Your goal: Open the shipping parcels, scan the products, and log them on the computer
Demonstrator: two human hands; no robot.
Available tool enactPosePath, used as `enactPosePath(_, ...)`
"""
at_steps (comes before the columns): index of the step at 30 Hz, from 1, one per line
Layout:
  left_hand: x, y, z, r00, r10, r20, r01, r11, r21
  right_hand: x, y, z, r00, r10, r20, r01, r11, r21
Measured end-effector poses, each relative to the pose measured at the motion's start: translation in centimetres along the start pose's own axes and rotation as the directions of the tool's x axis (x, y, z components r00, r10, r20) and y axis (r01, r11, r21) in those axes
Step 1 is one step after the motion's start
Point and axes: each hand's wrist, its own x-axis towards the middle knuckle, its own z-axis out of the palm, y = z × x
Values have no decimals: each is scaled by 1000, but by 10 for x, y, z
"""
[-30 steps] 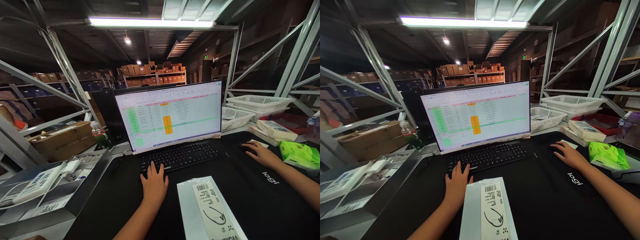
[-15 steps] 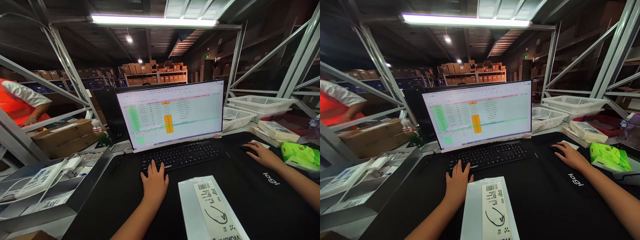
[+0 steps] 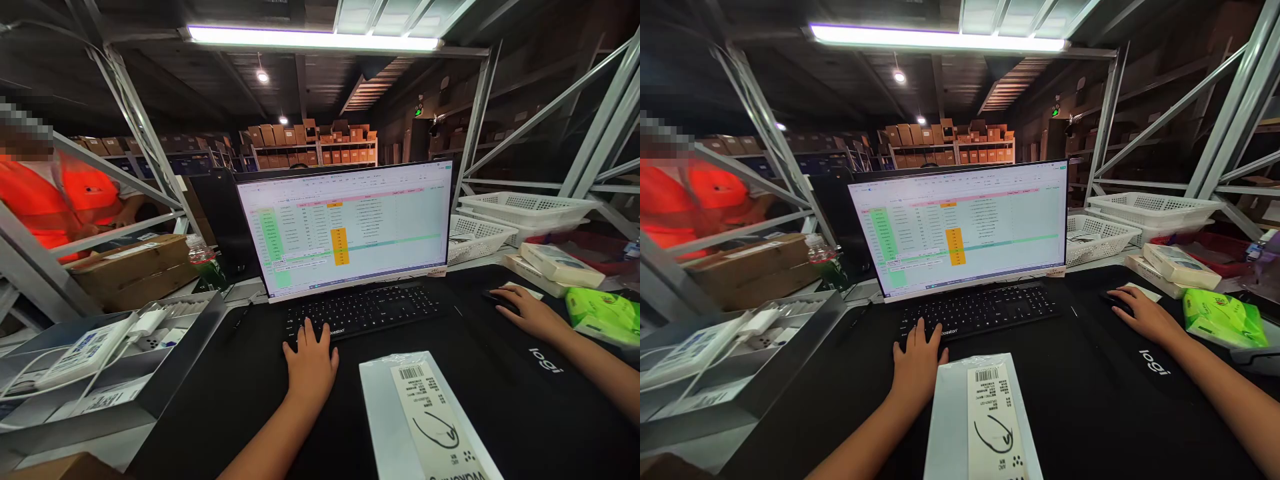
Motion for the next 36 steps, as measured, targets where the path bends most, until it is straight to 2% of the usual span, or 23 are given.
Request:
enactPosePath(11,-1,0,-3,1000,3,17,-3,1000,-4,2,-2,-1,999,42,-3,-41,999,26)
enactPosePath(18,0,0,-3,1000,-1,22,2,1000,-12,3,6,3,999,42,8,-43,997,62)
enactPosePath(36,-1,0,-4,1000,10,11,-9,999,-38,4,19,14,1000,-18,-19,18,999,37)
